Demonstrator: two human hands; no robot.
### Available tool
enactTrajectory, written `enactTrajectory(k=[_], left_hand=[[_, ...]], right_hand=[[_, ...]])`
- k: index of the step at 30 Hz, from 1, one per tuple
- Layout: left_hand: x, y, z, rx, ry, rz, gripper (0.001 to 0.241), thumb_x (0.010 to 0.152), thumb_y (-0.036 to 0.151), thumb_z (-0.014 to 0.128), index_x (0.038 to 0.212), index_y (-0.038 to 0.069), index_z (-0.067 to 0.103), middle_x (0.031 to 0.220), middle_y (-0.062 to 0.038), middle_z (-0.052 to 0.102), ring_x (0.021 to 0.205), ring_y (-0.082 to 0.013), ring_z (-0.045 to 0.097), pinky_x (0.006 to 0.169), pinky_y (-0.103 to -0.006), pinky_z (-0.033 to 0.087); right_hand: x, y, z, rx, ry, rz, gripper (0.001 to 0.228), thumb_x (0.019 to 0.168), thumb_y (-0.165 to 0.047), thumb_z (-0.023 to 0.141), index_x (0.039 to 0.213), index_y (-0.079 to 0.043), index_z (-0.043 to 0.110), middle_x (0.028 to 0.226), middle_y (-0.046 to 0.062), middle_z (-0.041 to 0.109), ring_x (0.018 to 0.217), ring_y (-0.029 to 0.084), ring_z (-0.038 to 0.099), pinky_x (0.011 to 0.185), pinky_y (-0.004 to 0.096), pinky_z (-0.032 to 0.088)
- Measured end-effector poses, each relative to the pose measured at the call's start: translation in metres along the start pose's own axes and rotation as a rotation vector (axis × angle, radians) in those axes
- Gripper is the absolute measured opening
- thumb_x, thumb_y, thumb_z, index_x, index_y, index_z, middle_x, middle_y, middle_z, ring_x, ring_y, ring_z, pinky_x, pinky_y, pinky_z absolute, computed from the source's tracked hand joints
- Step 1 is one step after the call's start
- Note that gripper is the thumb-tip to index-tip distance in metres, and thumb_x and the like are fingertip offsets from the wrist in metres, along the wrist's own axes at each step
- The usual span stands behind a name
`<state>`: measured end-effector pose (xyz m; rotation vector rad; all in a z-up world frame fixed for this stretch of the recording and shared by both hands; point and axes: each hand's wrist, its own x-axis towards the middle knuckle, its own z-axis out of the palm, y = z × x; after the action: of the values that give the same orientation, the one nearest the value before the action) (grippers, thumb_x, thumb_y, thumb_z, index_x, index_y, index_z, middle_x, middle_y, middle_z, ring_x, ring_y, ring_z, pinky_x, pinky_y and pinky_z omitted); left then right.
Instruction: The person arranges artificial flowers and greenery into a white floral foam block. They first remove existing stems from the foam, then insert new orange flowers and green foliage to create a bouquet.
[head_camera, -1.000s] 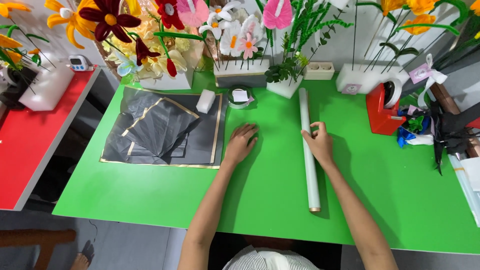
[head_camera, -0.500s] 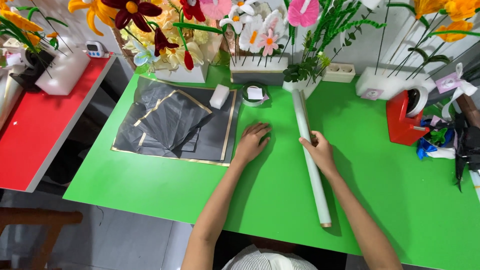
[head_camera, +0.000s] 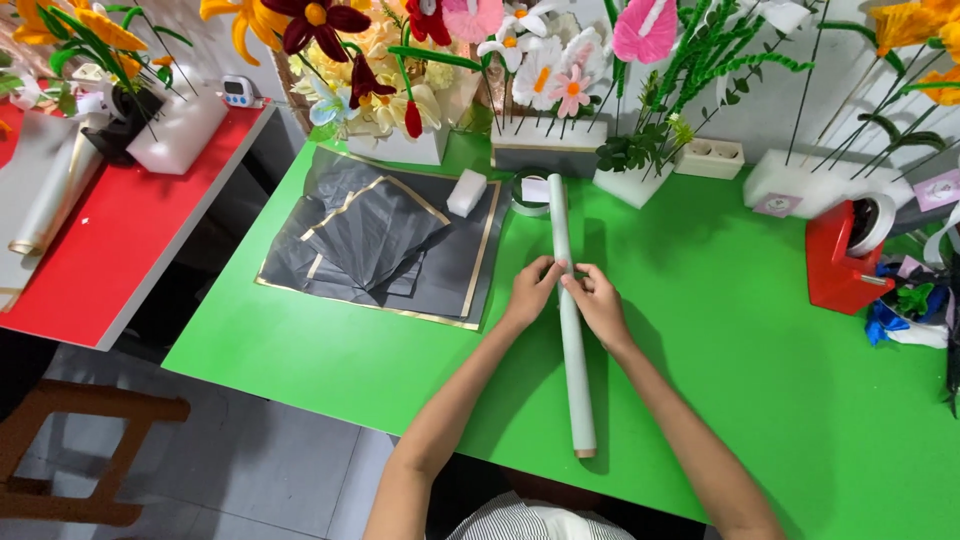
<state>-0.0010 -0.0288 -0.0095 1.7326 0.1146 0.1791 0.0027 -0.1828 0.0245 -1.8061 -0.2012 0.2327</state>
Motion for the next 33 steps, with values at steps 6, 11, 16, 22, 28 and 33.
enactTrajectory(k=[6,11,16,22,28,33], left_hand=[[-0.002,0.005,0.001,-0.062,0.084,-0.045,0.028,0.101,0.042,0.064,0.107,0.016,0.07,0.102,-0.012,0.075,0.106,-0.0303,0.07,0.094,-0.0482,0.053],[0.005,0.015,-0.022,-0.082,0.159,-0.09,0.034,0.105,0.045,0.055,0.111,0.013,0.065,0.093,-0.016,0.071,0.09,-0.0312,0.068,0.083,-0.0477,0.055],[0.006,0.042,-0.083,0.101,0.274,-0.097,0.038,0.104,0.048,0.052,0.116,0.015,0.067,0.095,-0.018,0.076,0.096,-0.0397,0.072,0.08,-0.0523,0.056],[0.015,0.024,-0.118,0.592,0.446,-0.089,0.033,0.101,0.04,0.057,0.105,0.01,0.068,0.088,-0.017,0.076,0.083,-0.0412,0.075,0.07,-0.0528,0.059],[0.022,0.023,-0.121,0.775,0.406,0.046,0.022,0.102,0.021,0.055,0.101,0.003,0.067,0.095,-0.015,0.064,0.079,-0.0451,0.072,0.065,-0.0529,0.059],[0.02,0.016,-0.119,0.831,0.344,0.069,0.031,0.098,0.034,0.061,0.108,0.005,0.065,0.099,-0.014,0.063,0.081,-0.0447,0.072,0.063,-0.0535,0.059]], right_hand=[[-0.019,-0.005,-0.001,0.327,-0.178,0.078,0.053,0.099,-0.026,0.071,0.144,-0.005,0.053,0.102,0.013,0.07,0.084,0.021,0.074,0.071,0.037,0.064],[-0.01,0.029,-0.016,0.237,-0.255,0.041,0.045,0.103,-0.03,0.063,0.135,0.003,0.061,0.103,0.019,0.069,0.088,0.024,0.073,0.075,0.039,0.064],[-0.015,0.021,-0.015,0.244,-0.276,-0.023,0.036,0.107,-0.022,0.054,0.13,0.004,0.064,0.096,0.022,0.068,0.085,0.027,0.074,0.076,0.039,0.065],[-0.022,0.016,-0.012,0.153,-0.277,-0.092,0.032,0.106,-0.02,0.056,0.125,0.004,0.066,0.095,0.022,0.069,0.083,0.023,0.073,0.075,0.036,0.065],[-0.026,0.013,-0.013,0.134,-0.269,-0.132,0.032,0.107,-0.02,0.056,0.125,0.004,0.066,0.095,0.023,0.07,0.083,0.024,0.074,0.074,0.036,0.065],[-0.027,0.011,-0.013,0.137,-0.281,-0.127,0.031,0.107,-0.019,0.055,0.124,0.004,0.066,0.095,0.023,0.07,0.082,0.023,0.073,0.074,0.035,0.065]])
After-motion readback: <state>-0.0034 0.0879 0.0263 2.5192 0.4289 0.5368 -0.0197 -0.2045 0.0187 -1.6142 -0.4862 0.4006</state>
